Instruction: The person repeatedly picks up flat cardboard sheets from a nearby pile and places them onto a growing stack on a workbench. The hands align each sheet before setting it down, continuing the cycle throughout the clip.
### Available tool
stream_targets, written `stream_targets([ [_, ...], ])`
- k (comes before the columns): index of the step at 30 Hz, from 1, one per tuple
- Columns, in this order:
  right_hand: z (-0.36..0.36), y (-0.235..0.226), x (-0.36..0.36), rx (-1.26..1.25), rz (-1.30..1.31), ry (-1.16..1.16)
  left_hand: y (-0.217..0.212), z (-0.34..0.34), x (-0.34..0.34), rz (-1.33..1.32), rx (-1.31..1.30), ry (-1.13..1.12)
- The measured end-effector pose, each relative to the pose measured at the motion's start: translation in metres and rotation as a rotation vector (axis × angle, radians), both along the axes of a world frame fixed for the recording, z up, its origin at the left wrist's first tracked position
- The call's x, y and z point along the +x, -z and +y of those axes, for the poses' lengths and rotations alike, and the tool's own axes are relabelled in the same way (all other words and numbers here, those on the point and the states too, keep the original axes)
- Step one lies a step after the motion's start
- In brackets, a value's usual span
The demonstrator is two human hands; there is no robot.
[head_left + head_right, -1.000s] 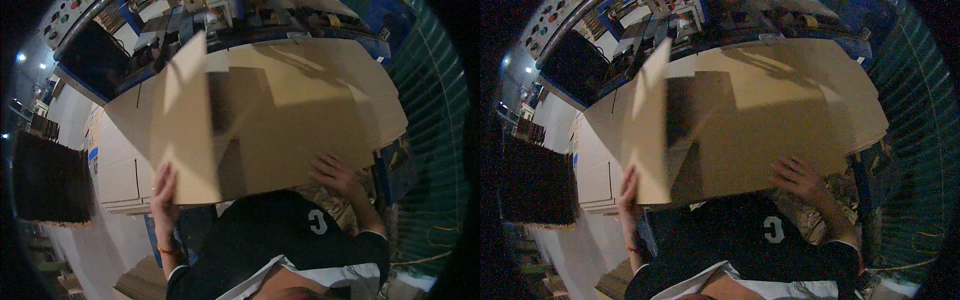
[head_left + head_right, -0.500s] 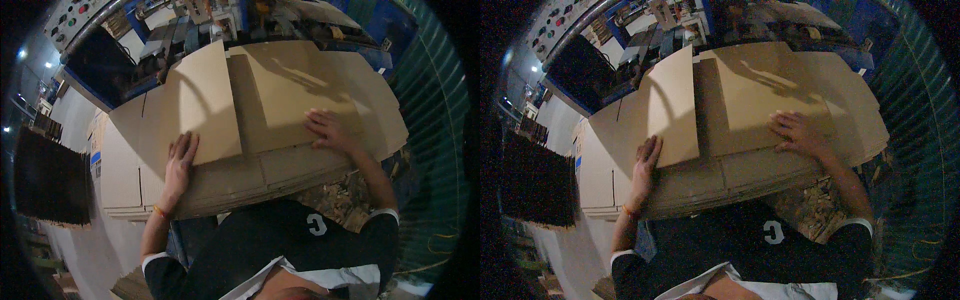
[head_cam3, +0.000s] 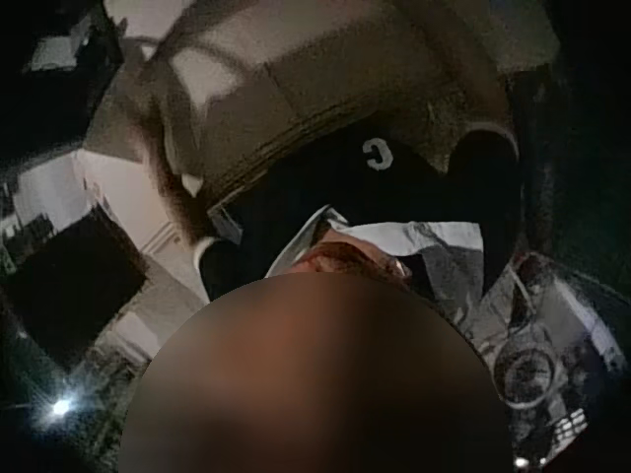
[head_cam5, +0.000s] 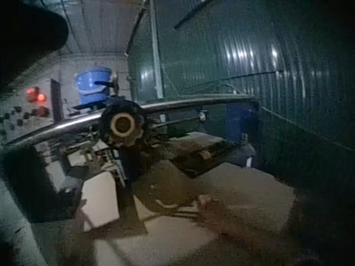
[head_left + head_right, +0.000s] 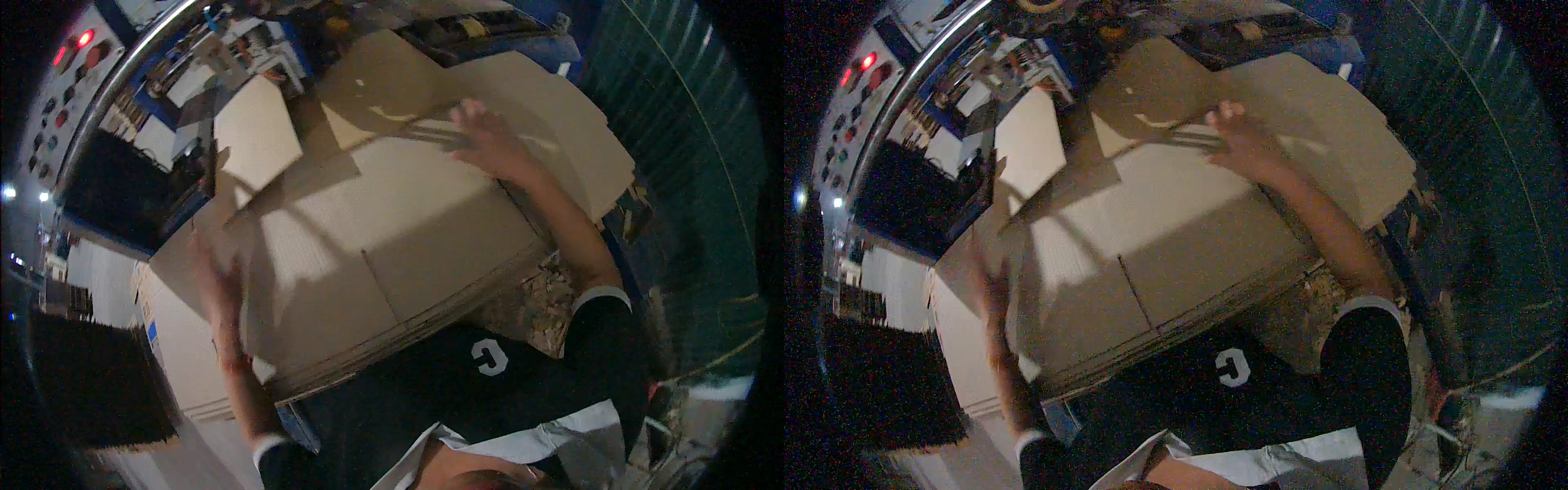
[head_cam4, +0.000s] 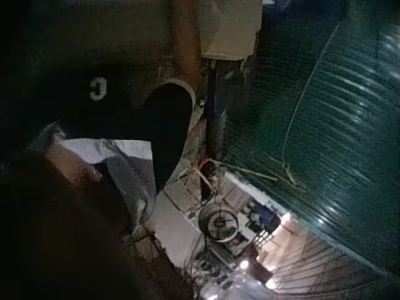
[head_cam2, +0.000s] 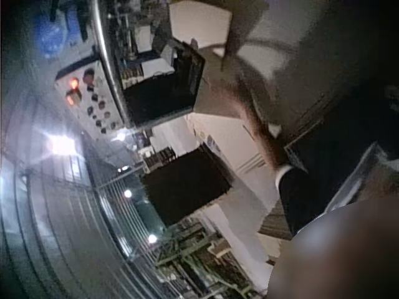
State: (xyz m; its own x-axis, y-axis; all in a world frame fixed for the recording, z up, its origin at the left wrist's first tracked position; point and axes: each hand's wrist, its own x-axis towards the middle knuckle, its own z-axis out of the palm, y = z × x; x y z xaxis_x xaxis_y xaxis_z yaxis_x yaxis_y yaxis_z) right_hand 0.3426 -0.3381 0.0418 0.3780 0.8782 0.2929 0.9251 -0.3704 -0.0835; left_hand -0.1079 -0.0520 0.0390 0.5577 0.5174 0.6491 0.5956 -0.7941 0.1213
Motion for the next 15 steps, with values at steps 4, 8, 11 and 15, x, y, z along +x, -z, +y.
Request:
stream_targets([
  [4,-0.132,0.023,0.017,0.394,0.015,0.619,0.020,-0.027,-0.170,-0.208,0.209,-0.601],
  [8,-0.183,0.064,0.021,0.035,0.036,1.051,0.061,-0.031,-0.270,0.119,-0.467,-1.107],
  [11,-0.180,0.077,0.020,0.175,-0.055,0.997,0.075,-0.034,-0.270,-0.339,-0.635,-1.048],
  [15,-0.162,0.061,0.018,0.956,0.265,0.831,0.053,-0.044,-0.226,-1.029,-0.503,-0.587],
])
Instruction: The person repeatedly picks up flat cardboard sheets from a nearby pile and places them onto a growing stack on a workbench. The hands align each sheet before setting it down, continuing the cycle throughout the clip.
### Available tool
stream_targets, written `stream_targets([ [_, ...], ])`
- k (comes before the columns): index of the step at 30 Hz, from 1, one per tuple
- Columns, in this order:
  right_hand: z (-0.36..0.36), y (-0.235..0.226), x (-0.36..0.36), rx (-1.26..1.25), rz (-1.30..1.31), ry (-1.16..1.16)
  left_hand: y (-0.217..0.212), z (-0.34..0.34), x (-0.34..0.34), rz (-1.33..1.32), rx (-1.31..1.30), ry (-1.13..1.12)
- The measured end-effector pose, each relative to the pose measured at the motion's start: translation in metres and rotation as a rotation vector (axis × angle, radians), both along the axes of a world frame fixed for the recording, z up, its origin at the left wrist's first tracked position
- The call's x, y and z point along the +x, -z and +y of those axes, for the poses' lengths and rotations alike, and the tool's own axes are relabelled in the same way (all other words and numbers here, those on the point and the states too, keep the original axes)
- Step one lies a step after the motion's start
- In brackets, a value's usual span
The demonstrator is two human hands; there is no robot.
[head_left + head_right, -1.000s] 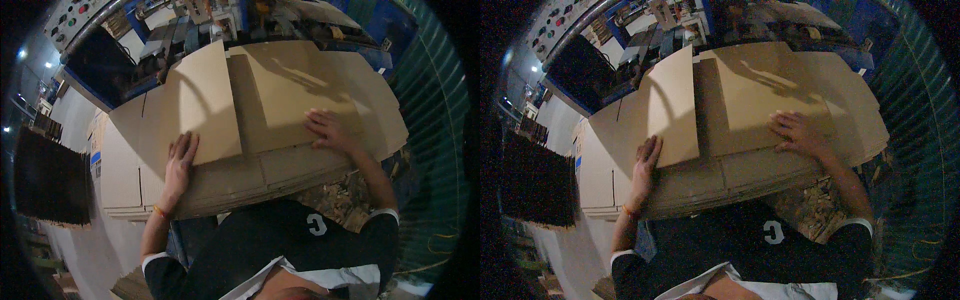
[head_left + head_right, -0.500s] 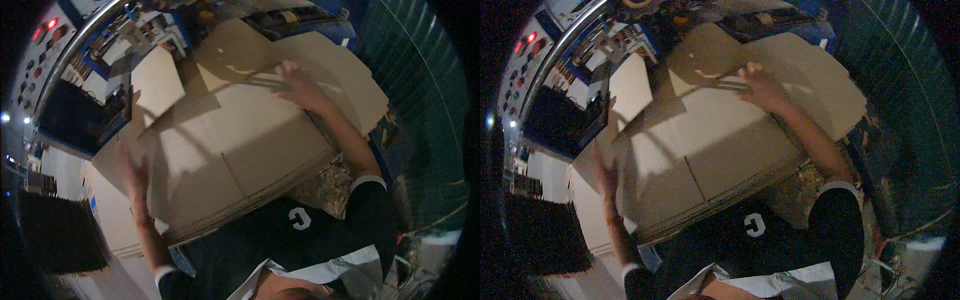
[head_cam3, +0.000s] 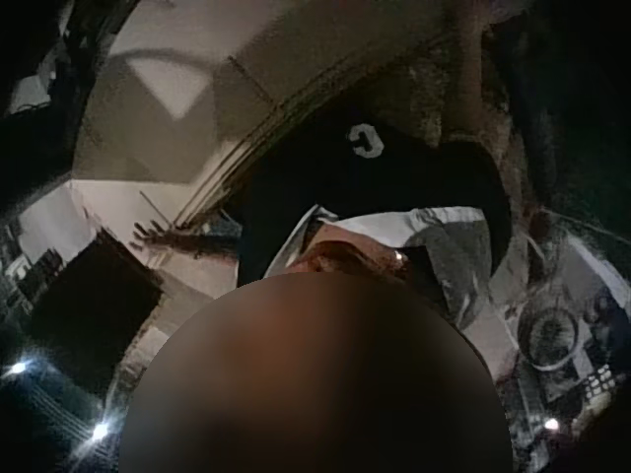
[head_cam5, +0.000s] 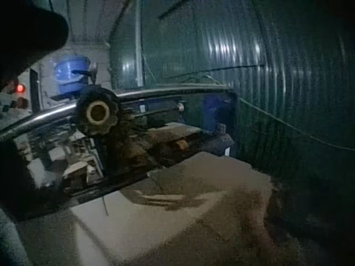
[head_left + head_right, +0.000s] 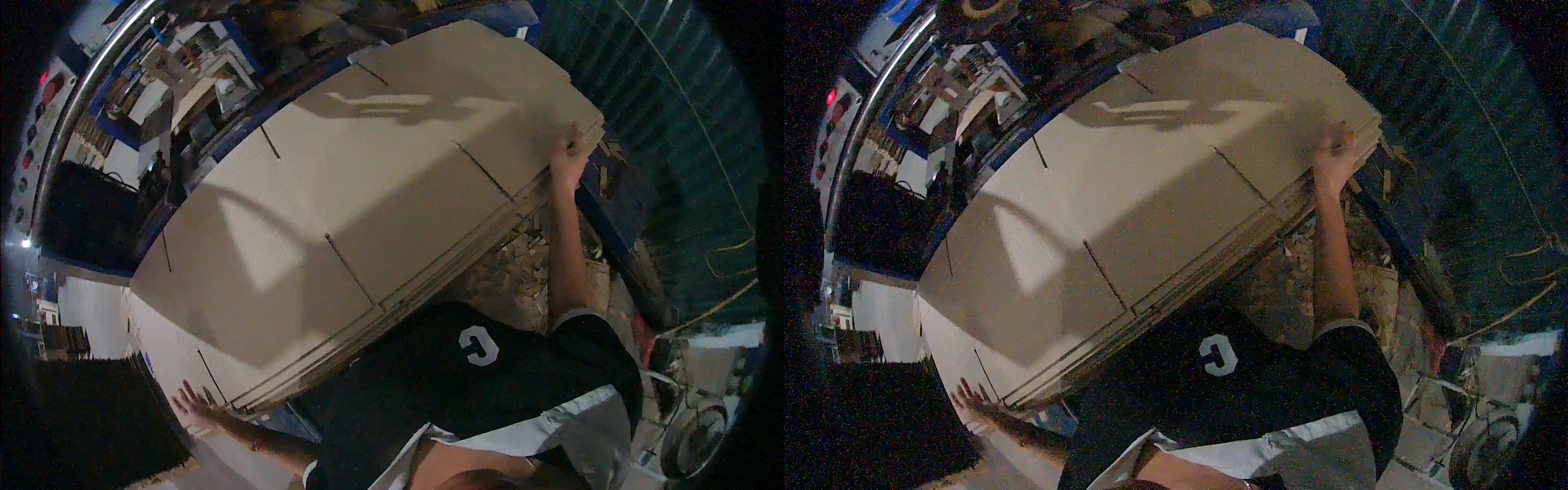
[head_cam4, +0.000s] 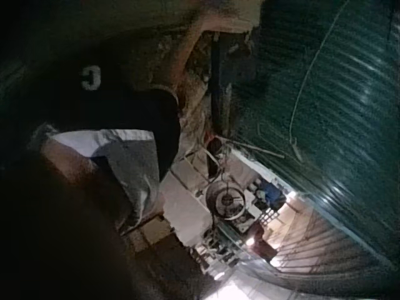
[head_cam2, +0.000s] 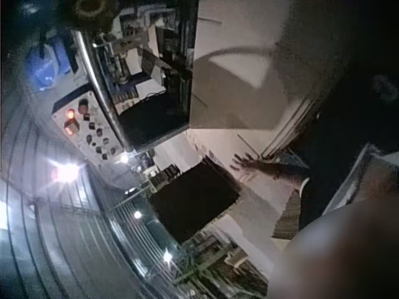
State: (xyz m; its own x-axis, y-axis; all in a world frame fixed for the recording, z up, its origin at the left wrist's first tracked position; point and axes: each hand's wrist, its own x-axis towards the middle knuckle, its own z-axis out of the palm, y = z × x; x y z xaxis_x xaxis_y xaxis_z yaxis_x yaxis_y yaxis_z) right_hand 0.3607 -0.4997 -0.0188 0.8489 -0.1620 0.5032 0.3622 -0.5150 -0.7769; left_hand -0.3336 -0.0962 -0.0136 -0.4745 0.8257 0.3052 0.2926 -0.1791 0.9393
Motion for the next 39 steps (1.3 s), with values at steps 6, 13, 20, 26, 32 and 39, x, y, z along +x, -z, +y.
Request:
stream_targets([
  [6,0.027,-0.070,0.031,0.958,-0.215,-0.214,-0.028,-0.019,0.022,0.600,0.146,-0.445],
  [13,0.015,-0.167,0.022,0.940,0.058,-0.570,0.010,0.005,-0.045,0.036,0.184,0.032],
  [20,-0.022,-0.126,-0.141,0.158,-0.149,-0.253,-0.037,-0.068,0.002,-0.371,0.110,0.386],
  [26,0.012,-0.075,-0.183,-0.573,-0.506,-1.385,-0.054,-0.148,0.119,-0.063,-0.055,0.799],
  [32,0.035,-0.061,-0.165,-0.674,-0.500,-1.488,-0.073,-0.145,0.174,1.219,0.200,0.974],
  [39,0.066,-0.059,-0.098,-0.894,-0.355,-1.373,-0.074,-0.105,0.192,1.153,0.275,0.954],
])
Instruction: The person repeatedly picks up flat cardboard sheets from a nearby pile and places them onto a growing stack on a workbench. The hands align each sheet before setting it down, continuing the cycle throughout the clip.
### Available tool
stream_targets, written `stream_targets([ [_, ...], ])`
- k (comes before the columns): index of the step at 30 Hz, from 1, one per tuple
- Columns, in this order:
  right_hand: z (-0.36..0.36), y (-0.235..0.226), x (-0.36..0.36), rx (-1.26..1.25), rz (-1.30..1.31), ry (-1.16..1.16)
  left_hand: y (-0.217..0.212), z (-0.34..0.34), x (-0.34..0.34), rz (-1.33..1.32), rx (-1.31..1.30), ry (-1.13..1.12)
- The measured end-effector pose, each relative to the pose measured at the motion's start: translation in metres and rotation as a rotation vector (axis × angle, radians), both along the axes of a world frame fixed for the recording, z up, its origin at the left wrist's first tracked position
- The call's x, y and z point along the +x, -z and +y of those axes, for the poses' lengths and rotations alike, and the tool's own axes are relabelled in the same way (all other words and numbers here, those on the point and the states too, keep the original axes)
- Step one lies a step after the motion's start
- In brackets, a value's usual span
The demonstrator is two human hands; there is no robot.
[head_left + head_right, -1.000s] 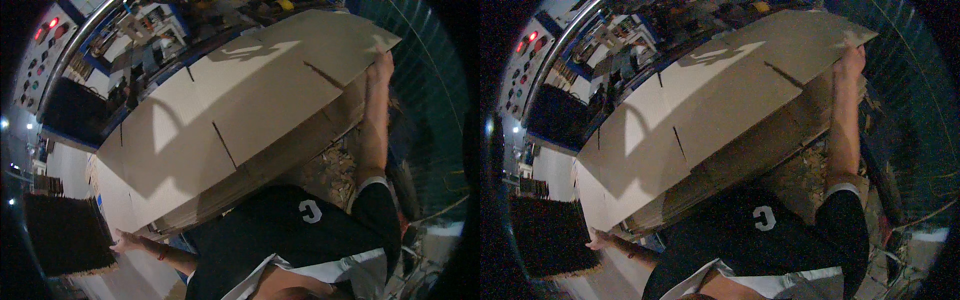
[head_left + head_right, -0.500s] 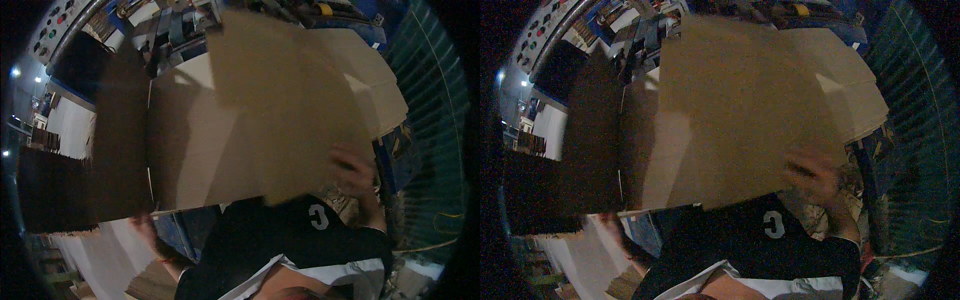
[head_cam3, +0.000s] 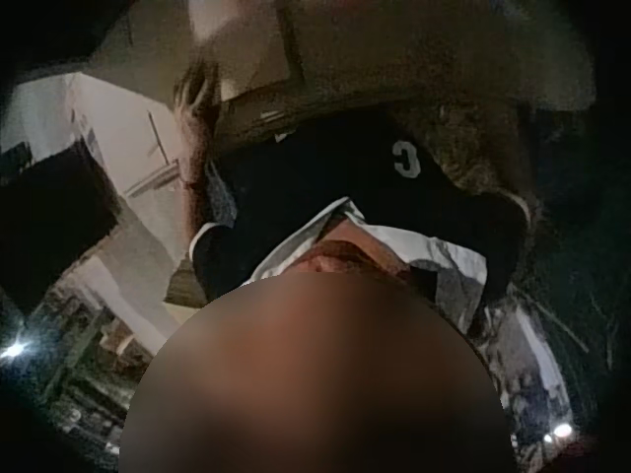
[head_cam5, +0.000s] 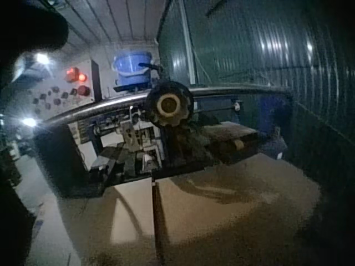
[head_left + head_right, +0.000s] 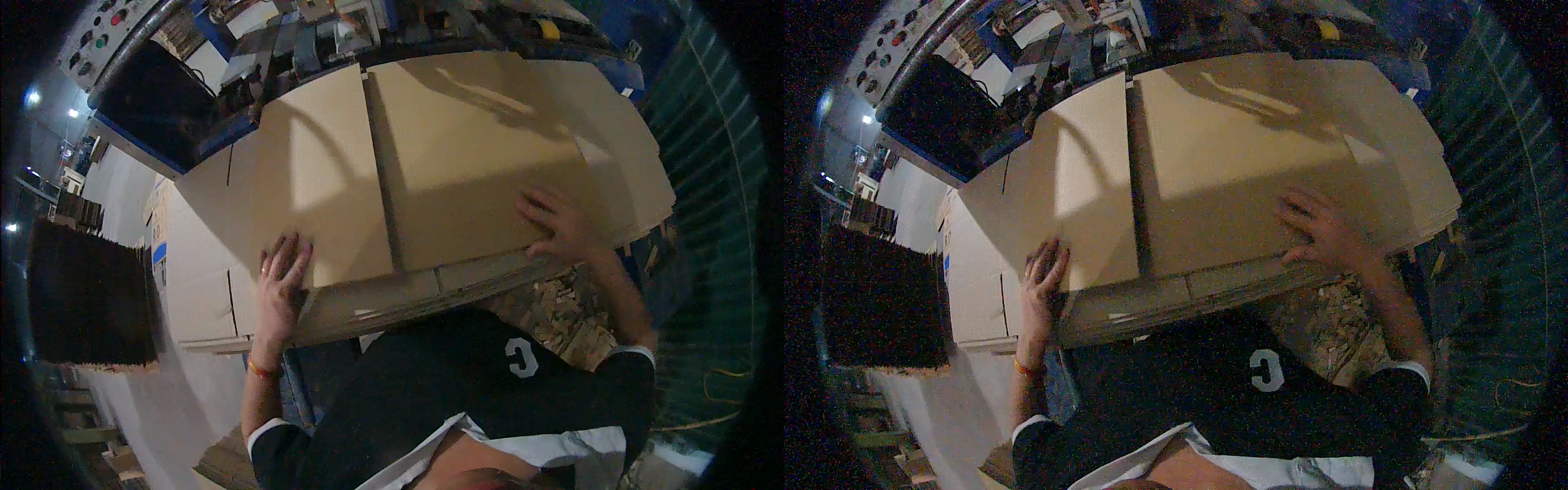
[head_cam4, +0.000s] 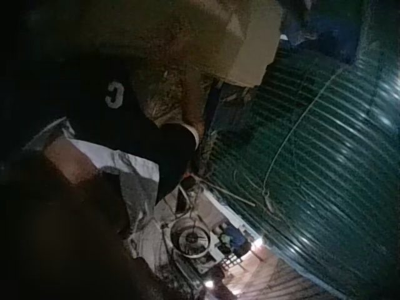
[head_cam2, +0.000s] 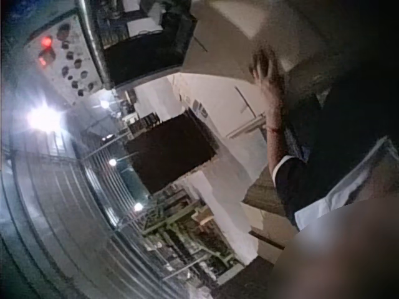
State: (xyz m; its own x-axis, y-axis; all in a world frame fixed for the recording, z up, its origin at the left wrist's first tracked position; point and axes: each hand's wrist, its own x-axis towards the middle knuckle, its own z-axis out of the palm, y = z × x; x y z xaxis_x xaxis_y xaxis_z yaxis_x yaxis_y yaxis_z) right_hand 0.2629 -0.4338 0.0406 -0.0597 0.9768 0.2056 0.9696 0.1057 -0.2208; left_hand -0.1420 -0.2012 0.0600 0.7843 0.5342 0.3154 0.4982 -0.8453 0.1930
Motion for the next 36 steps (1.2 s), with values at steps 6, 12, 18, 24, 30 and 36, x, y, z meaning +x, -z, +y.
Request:
stream_targets([
  [6,0.078,-0.003,0.057,0.024,-0.225,-0.008,0.003,0.069,0.047,-0.104,0.021,-0.019],
  [12,0.159,-0.009,0.091,-0.128,-0.221,0.280,0.018,0.155,0.117,-0.182,0.130,-0.062],
  [18,0.147,-0.003,0.086,0.010,-0.291,0.506,0.017,0.171,0.095,-0.204,0.208,0.043],
  [24,-0.035,0.016,0.092,0.412,0.120,1.157,0.043,0.120,-0.116,-0.359,0.589,-0.714],
  [30,-0.081,0.074,0.096,0.492,0.066,1.465,0.086,0.076,-0.202,-0.390,0.206,-1.399],
  [36,-0.050,0.058,0.105,0.670,0.433,1.374,0.065,0.078,-0.208,-0.928,0.247,-0.987],
])
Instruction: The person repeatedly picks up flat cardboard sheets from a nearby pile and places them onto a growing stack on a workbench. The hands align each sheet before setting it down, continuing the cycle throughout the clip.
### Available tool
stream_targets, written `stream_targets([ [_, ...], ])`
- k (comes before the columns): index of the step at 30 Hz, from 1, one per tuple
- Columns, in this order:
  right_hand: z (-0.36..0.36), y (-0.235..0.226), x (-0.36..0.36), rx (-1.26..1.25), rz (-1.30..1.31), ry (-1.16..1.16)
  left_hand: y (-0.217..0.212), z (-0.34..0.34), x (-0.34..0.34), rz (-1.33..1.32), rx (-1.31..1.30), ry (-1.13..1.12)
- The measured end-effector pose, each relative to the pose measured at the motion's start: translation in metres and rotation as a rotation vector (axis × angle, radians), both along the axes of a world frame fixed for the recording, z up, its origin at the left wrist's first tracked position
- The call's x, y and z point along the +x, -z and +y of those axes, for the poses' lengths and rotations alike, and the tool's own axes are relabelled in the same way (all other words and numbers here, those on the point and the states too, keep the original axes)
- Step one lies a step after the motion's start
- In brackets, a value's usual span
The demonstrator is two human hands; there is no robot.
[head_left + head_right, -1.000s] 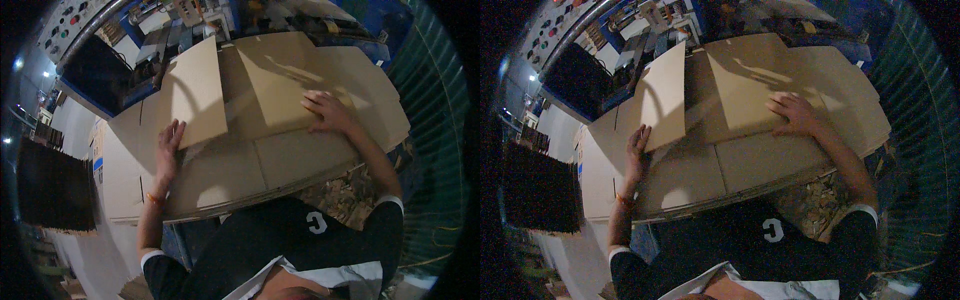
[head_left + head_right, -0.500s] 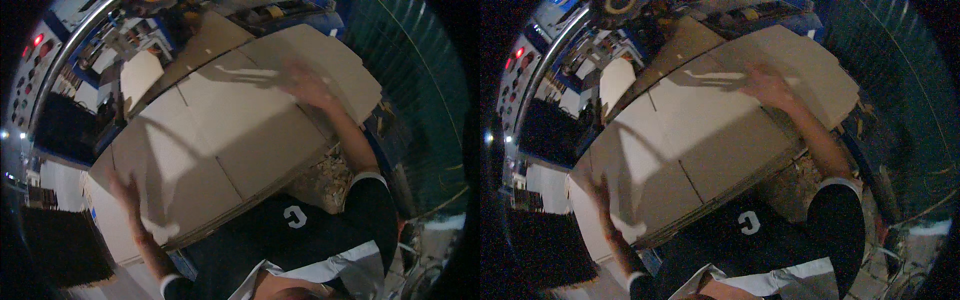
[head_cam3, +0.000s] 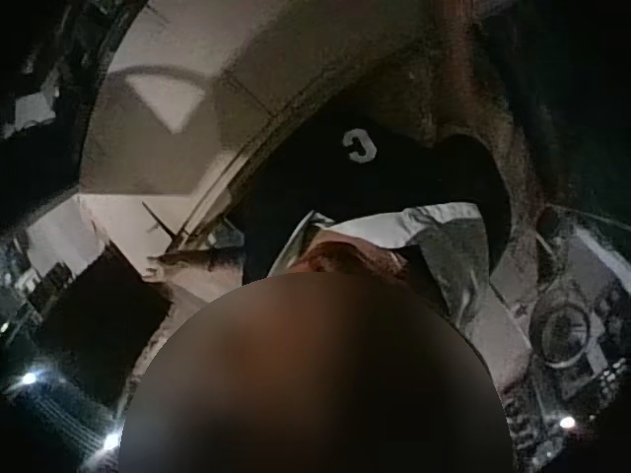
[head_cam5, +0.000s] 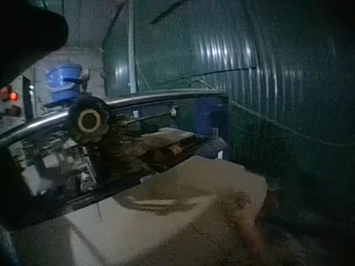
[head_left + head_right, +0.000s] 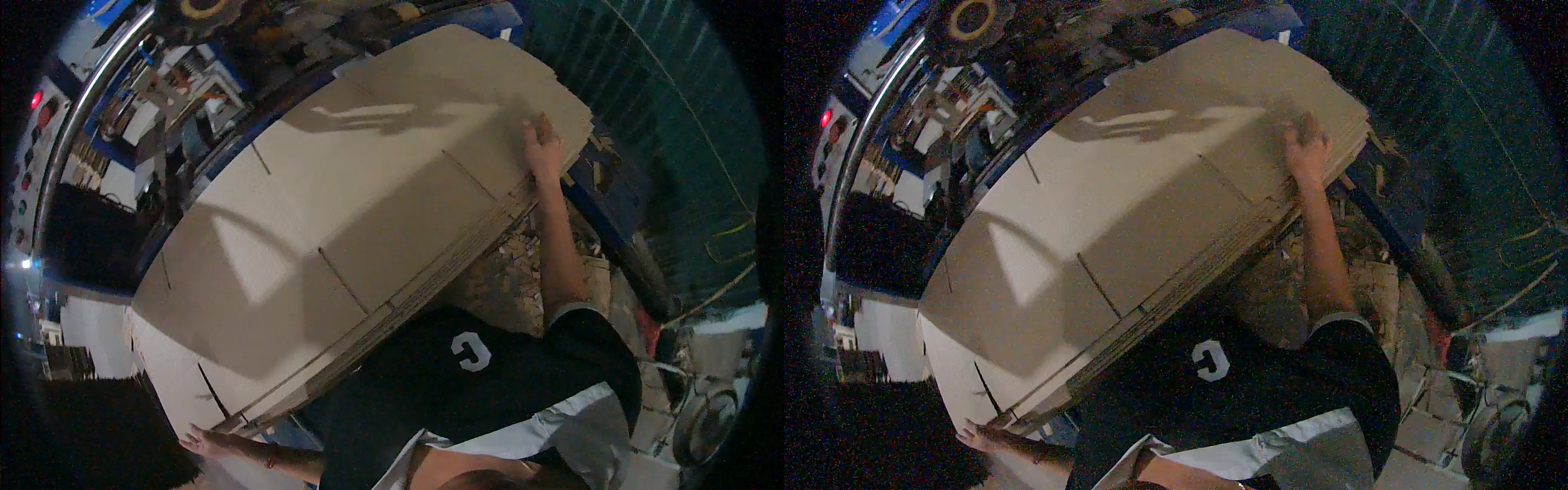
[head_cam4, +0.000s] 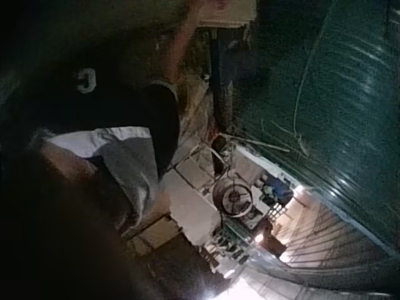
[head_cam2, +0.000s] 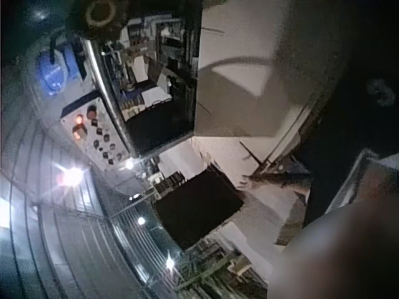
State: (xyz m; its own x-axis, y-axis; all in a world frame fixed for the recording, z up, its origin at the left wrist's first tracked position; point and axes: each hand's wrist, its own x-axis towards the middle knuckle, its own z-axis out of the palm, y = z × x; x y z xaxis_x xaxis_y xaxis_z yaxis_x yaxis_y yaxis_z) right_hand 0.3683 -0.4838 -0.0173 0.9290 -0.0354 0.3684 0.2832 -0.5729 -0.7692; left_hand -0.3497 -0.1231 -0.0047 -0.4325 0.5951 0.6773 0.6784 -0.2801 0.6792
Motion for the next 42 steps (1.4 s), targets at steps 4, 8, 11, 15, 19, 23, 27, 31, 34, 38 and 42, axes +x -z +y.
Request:
stream_targets([
  [4,0.027,-0.027,-0.006,0.138,-0.085,-0.124,-0.051,-0.003,0.001,-0.562,0.308,0.360],
  [8,0.010,-0.037,-0.020,-0.309,-0.642,0.389,-0.098,0.008,0.017,-0.451,0.354,0.351],
  [11,0.004,-0.037,-0.023,0.371,-0.470,0.230,-0.100,0.028,0.009,-0.638,0.494,0.346],
  [15,0.004,-0.070,-0.013,1.021,0.027,-0.130,-0.077,0.051,-0.031,-0.919,0.111,0.404],
  [19,-0.033,-0.127,-0.036,0.907,-0.053,-0.256,-0.073,0.024,-0.038,-0.927,-0.151,0.526],
  [23,-0.081,-0.127,-0.122,0.398,-0.185,-0.221,-0.071,-0.071,0.020,-0.499,-0.254,0.562],
  [27,-0.047,-0.094,-0.165,-0.351,-0.384,-1.044,-0.058,-0.124,0.114,-0.108,-0.203,0.871],
  [31,-0.004,-0.066,-0.173,-0.592,-0.538,-1.249,-0.065,-0.131,0.183,0.650,-0.238,1.136],
  [34,0.001,-0.062,-0.164,-0.597,-0.558,-1.286,-0.063,-0.134,0.213,0.978,-0.208,1.186],
  [38,0.002,-0.063,-0.141,-0.725,-0.542,-1.313,-0.058,-0.129,0.225,1.068,-0.205,1.196],
  [42,0.026,-0.055,-0.108,-0.749,-0.556,-1.341,-0.054,-0.105,0.236,1.094,-0.180,1.163],
])
